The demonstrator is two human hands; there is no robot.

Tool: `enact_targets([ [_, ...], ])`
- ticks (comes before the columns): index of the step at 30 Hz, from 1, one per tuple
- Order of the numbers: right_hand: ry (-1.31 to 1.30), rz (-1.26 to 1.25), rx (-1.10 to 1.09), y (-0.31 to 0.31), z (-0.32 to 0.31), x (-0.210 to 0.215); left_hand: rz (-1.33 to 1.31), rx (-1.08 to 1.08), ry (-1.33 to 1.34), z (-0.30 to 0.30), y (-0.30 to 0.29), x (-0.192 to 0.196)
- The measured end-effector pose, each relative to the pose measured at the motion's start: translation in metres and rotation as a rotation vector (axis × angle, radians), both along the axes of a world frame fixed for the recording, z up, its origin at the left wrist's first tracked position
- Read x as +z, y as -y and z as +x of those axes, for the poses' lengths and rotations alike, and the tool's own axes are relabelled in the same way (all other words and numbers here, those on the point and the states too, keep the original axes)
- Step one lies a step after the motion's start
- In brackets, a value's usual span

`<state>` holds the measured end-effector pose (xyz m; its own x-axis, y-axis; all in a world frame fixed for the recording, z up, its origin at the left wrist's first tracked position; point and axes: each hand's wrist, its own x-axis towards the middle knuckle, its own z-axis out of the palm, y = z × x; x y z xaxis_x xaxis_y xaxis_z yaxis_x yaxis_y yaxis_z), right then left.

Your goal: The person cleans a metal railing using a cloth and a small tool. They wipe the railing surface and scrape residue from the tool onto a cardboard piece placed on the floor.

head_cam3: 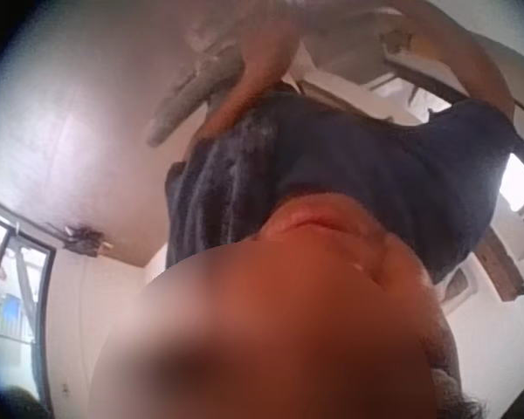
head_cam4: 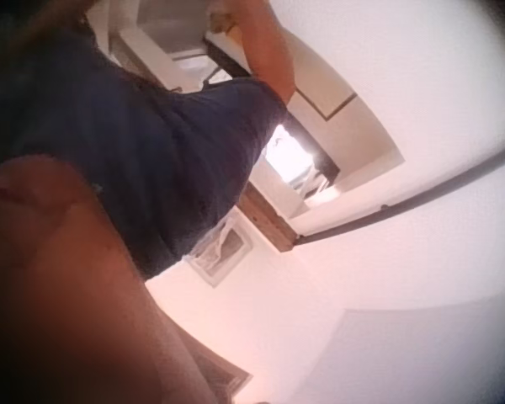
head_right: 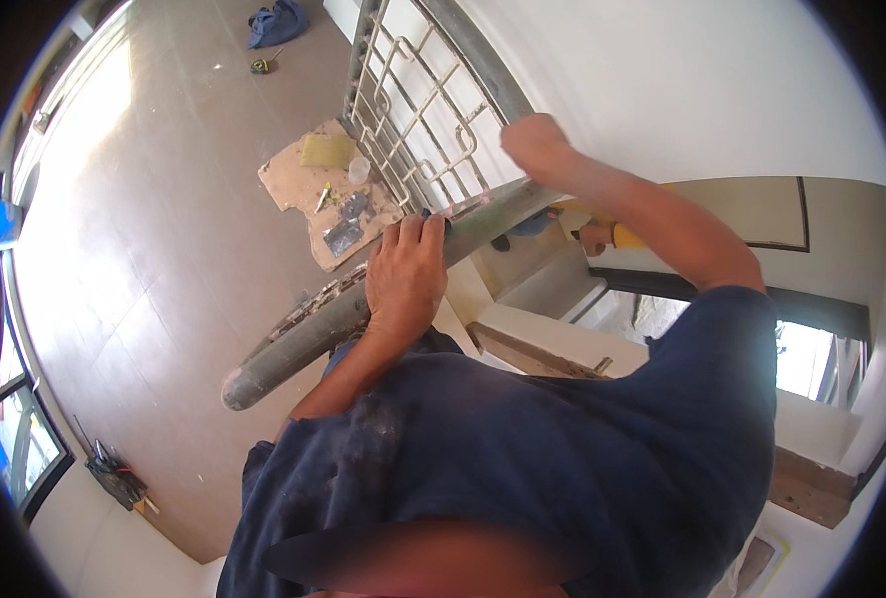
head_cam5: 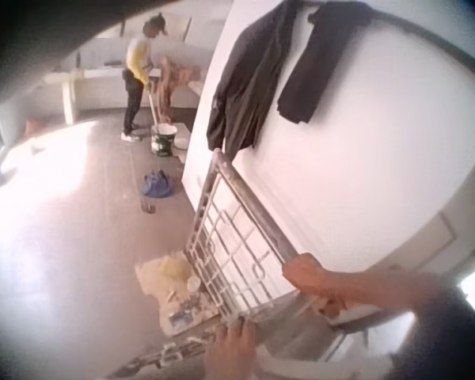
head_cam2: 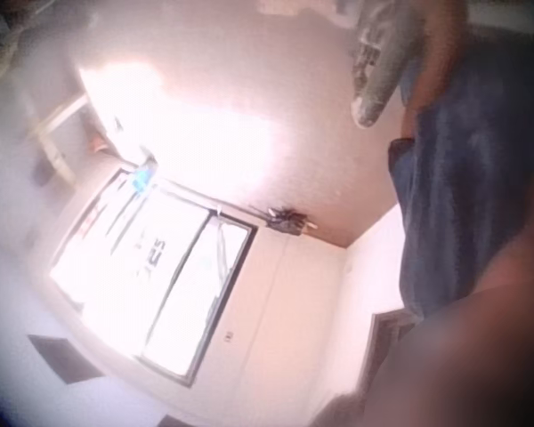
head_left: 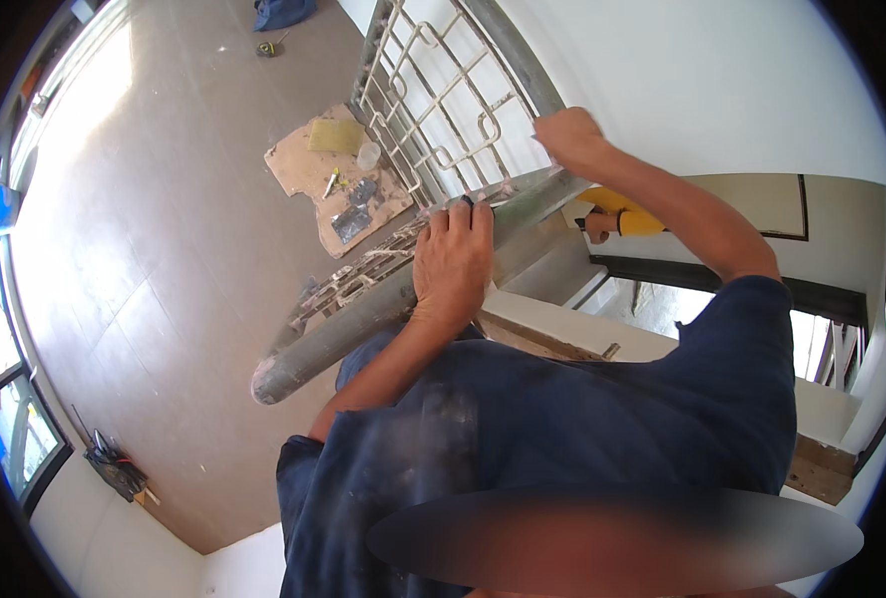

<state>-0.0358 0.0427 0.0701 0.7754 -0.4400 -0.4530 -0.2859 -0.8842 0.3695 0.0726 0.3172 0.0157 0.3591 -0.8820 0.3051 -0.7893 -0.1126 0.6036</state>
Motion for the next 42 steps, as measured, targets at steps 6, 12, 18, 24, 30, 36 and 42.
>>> enact_targets([
  [6, 0.105, 0.040, 0.130, -0.003, -0.005, -0.015, 0.036, -0.021, -0.019, 0.000, 0.000, -0.003],
  [12, 0.026, -0.137, -0.004, 0.002, -0.004, 0.035, 0.014, 0.003, -0.007, 0.000, -0.001, -0.002],
  [18, 0.326, -0.001, -0.215, -0.001, -0.026, 0.024, 0.030, 0.000, -0.032, -0.001, 0.001, -0.001],
  [24, 0.448, -0.047, -0.461, 0.005, -0.069, -0.001, 0.023, -0.003, -0.002, 0.000, 0.002, 0.000],
  [30, 0.236, -0.108, -0.384, 0.014, -0.056, -0.014, 0.057, -0.008, 0.018, -0.003, 0.004, 0.002],
  [36, 0.322, -0.045, -0.003, 0.001, -0.033, -0.007, 0.070, 0.003, -0.003, -0.002, 0.003, 0.002],
  [42, 0.162, -0.038, 0.021, 0.002, -0.021, 0.005, 0.057, 0.010, 0.006, -0.002, 0.004, 0.004],
])
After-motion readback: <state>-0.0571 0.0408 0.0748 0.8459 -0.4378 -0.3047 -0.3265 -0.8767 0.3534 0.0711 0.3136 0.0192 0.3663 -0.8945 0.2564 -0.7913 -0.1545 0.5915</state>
